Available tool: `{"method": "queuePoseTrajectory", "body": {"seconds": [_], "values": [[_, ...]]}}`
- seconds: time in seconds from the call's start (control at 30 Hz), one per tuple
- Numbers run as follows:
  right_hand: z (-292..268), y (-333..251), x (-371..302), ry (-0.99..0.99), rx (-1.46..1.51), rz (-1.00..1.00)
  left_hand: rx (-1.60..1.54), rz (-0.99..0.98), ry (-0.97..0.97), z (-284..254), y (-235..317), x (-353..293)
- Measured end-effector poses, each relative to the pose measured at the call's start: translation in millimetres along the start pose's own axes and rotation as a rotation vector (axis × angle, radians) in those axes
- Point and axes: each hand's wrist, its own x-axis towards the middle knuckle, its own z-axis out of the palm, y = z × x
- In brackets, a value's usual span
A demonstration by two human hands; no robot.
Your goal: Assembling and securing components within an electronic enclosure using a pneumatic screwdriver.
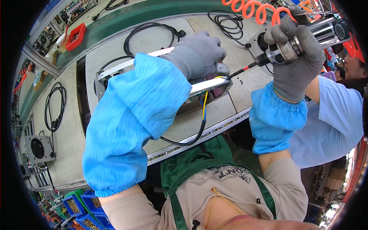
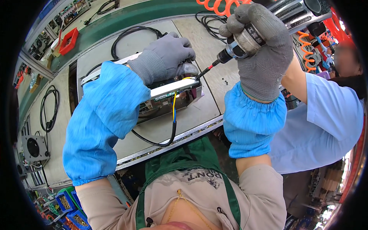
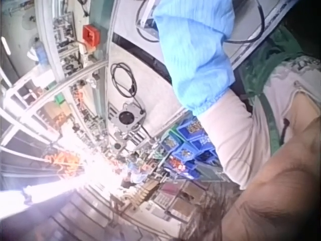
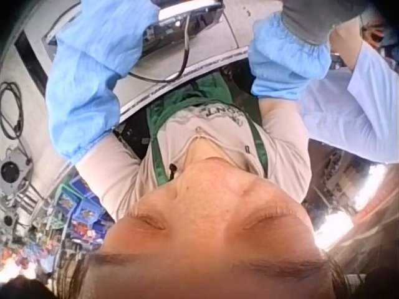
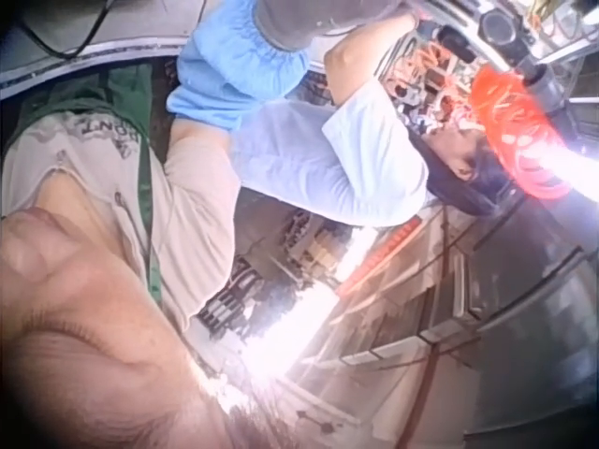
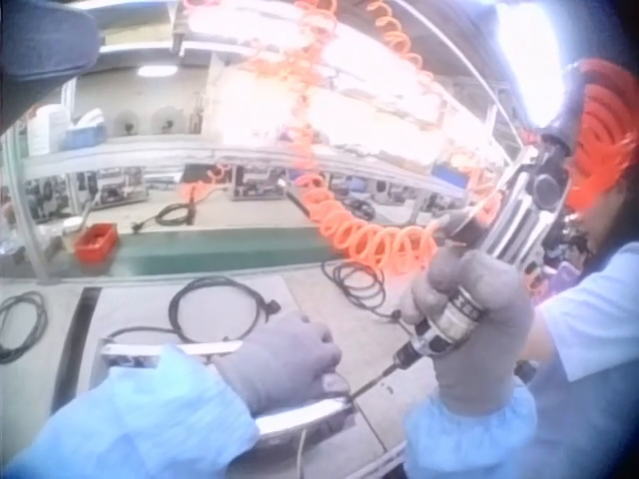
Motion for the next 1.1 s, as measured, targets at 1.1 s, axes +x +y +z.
{"method": "queuePoseTrajectory", "body": {"seconds": [1.1], "values": [[-11, -1, 1, -0.084, 0.111, 0.06, 0.043, -0.033, -0.032, -1, 6, 9]]}}
